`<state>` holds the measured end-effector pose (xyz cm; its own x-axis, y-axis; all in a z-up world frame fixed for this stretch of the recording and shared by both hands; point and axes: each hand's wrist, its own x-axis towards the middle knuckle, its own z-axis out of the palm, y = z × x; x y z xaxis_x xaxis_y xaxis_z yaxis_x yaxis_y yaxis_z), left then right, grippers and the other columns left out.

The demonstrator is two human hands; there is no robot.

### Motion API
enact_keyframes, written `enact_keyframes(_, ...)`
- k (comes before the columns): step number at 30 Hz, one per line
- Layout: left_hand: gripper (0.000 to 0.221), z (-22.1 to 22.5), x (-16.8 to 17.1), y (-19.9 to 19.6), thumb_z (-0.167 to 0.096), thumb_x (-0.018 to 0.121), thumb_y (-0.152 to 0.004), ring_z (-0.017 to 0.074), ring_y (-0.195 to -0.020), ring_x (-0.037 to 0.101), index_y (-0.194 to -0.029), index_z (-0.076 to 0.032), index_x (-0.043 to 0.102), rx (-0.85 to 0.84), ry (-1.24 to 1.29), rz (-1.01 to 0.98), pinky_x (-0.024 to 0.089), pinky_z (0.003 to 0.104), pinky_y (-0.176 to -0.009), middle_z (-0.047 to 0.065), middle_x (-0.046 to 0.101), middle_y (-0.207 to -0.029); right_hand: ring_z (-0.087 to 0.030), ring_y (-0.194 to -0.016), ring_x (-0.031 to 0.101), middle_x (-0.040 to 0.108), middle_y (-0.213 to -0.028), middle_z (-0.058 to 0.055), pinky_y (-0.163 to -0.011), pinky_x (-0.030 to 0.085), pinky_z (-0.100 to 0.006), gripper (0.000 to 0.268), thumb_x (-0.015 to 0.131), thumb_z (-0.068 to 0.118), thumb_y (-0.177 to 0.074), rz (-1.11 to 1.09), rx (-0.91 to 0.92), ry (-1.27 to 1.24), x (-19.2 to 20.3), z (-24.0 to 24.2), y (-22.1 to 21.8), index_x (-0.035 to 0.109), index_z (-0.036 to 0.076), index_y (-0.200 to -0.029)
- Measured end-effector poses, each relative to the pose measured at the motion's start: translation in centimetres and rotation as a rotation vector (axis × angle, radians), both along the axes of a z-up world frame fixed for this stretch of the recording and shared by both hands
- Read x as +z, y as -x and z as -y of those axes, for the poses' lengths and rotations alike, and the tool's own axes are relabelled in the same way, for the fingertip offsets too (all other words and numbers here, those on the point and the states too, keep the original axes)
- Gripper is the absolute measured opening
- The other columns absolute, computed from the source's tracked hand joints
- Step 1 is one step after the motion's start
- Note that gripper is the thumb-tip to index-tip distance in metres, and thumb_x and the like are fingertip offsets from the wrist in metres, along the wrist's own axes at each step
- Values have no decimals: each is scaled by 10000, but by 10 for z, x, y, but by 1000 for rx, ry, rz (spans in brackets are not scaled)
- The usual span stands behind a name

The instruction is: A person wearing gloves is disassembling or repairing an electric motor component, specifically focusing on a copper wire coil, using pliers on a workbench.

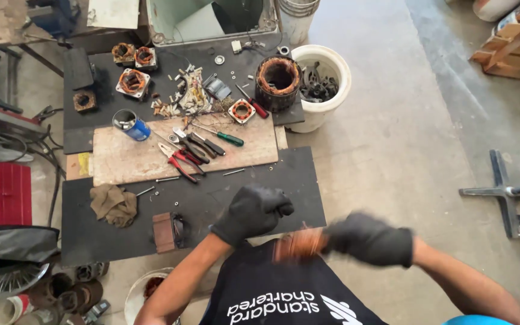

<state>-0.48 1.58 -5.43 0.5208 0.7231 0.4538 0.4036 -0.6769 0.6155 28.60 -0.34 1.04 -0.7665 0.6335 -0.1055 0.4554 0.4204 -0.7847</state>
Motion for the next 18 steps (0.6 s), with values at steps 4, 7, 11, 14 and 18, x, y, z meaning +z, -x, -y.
enact_keyframes(4,105,19,19,-3,-326,665,-917,236,-670,699,-838,-267,703,-12,3,57,575,359,-591,-33,662,-695,-276,-690,751,742,-723,0,-631,586,-483,164,692,268,-795,475,-212,-386,19,-23,3,744,309,-945)
enact_keyframes(7,89,7,36,-1,-130,715,-859,245,-627,685,-837,-214,737,-87,-25,34,468,385,-561,-19,713,-743,-238,-588,705,757,-759,69,-517,532,-398,266,618,21,-752,191,298,-38,3,7,18,701,237,-882)
enact_keyframes(11,144,12,1,-3,-357,685,-862,309,-619,670,-800,-228,667,-7,74,17,558,387,-536,2,645,-631,-271,-703,782,789,-710,-71,-623,590,-442,155,658,59,-772,24,-160,67,22,-10,6,758,168,-819)
enact_keyframes(14,162,15,51,-3,-338,663,-946,234,-584,677,-800,-272,688,41,-12,-9,554,336,-529,-46,645,-633,-212,-695,747,728,-729,72,-638,583,-455,133,697,423,-820,566,-293,-350,-3,-11,2,712,392,-948)
enact_keyframes(18,164,3,18,-5,-249,621,-905,313,-632,633,-747,-273,584,7,-6,20,523,399,-490,-15,576,-624,-200,-685,778,770,-674,41,-642,619,-369,184,673,118,-735,62,-4,-24,17,-8,11,761,272,-785)
